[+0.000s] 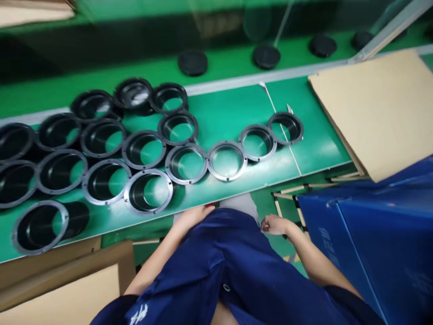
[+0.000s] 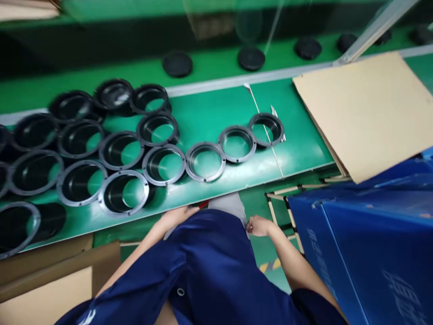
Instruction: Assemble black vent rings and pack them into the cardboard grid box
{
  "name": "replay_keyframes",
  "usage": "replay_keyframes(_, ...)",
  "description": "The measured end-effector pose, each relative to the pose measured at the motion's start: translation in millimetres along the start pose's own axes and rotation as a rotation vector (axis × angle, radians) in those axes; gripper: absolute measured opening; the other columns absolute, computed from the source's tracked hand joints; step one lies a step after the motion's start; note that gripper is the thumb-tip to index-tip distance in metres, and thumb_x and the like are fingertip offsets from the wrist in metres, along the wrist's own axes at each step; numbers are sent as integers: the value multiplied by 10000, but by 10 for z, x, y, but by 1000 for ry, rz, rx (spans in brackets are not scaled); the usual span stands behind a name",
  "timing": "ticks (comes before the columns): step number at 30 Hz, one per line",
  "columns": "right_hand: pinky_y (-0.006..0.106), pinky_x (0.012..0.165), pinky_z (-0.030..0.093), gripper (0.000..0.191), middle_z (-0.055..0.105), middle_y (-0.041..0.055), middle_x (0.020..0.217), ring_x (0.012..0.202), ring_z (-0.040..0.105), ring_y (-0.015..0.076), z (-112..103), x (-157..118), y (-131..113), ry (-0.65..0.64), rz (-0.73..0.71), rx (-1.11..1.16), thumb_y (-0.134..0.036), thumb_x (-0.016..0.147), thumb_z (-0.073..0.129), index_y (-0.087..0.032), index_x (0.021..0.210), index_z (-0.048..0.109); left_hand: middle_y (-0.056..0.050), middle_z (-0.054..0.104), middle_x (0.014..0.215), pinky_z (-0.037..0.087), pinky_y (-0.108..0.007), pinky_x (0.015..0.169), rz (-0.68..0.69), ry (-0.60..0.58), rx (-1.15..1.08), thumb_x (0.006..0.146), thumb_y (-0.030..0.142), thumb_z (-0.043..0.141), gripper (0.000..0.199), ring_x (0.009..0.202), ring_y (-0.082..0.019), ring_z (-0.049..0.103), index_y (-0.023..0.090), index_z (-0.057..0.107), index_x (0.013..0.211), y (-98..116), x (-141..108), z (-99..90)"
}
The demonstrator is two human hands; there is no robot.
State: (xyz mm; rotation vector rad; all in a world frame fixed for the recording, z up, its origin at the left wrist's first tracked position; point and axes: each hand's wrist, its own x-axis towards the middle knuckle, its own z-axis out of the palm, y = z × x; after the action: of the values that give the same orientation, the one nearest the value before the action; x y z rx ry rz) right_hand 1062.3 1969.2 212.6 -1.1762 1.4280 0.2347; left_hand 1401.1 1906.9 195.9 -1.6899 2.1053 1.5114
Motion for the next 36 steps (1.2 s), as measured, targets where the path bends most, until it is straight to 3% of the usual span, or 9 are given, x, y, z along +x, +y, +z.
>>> replay_keyframes(4, 269, 872, 517, 317, 775, 92, 1041, 920, 721, 172, -800, -337, -761, -89, -641, -6, -296, 987, 547, -180, 1098, 820, -35, 572, 1535, 351, -402, 1251, 134, -141, -90, 1001, 480, 498, 559, 1428, -305, 524, 228, 577, 1494, 376, -218, -163)
replay_keyframes(6, 316, 926, 542, 318, 769, 97, 1099, 987, 725, 197, -1110, -502, -1156, 5, -898, 25, -382, 996, 560, -225, 1127, 804, -24, 586, 1521, 367, -392, 1243, 203, -193, -120, 1012, 502, 484, 539, 1406, -280, 550, 254, 597, 1477, 498, -342, -278)
replay_keyframes(9, 383, 912, 574, 213, 777, 67, 1054, 988, 715, 227, -1470, -496, -1797, 290, -1075, 4, -396, 977, 612, -302, 1043, 791, -34, 640, 1465, 411, -384, 1211, 345, -222, -196, 1031, 494, 478, 486, 1359, -255, 592, 268, 638, 1430, 622, -545, -494)
replay_keyframes(13, 365, 891, 567, 177, 767, 52, 1016, 957, 696, 209, -1917, 117, -2816, 614, -1093, -110, -319, 970, 618, -222, 959, 766, -54, 646, 1447, 515, -351, 1093, 401, -60, -401, 1045, 451, 486, 518, 1246, -216, 648, 302, 505, 1541, 758, -662, -729)
replay_keyframes(19, 248, 726, 593, 119, 650, 18, 761, 675, 604, 103, -2537, 1423, -4079, 622, -572, 418, -173, 969, 601, -98, 1017, 679, -71, 552, 1540, 482, -422, 1118, 379, 87, -271, 979, 361, 582, 614, 1206, -247, 614, 337, 449, 1578, 936, -231, -756)
replay_keyframes(23, 272, 589, 607, 184, 577, -1, 687, 543, 580, 108, -2673, 1916, -4368, 673, -422, 578, -231, 1026, 541, -66, 1075, 608, -86, 591, 1463, 531, -399, 1016, 397, 51, -301, 943, 341, 627, 745, 1010, -214, 646, 368, 333, 1627, 908, 110, -697)
replay_keyframes(28, 215, 531, 586, 101, 554, -18, 664, 525, 563, 90, -2638, 2153, -4488, 646, -396, 747, -128, 928, 691, -103, 952, 596, -114, 559, 1464, 567, -364, 900, 416, 14, -351, 907, 331, 674, 810, 884, -182, 634, 371, 314, 1631, 816, 285, -638)
replay_keyframes(32, 187, 547, 586, 195, 514, -44, 618, 511, 525, 66, -2634, 2002, -4465, 608, -473, 828, -80, 929, 674, -160, 812, 540, -103, 596, 1432, 489, -443, 1085, 458, 82, -286, 923, 269, 634, 778, 1137, -246, 622, 361, 322, 1630, 893, 261, -644)
replay_keyframes(36, 224, 676, 632, 317, 510, -59, 598, 548, 557, 66, -2596, 1531, -4119, 547, -620, 856, -141, 935, 704, -202, 741, 460, -128, 630, 1392, 473, -498, 1103, 489, 141, -198, 924, 300, 630, 778, 1232, -293, 594, 335, 321, 1637, 1018, 284, -656)
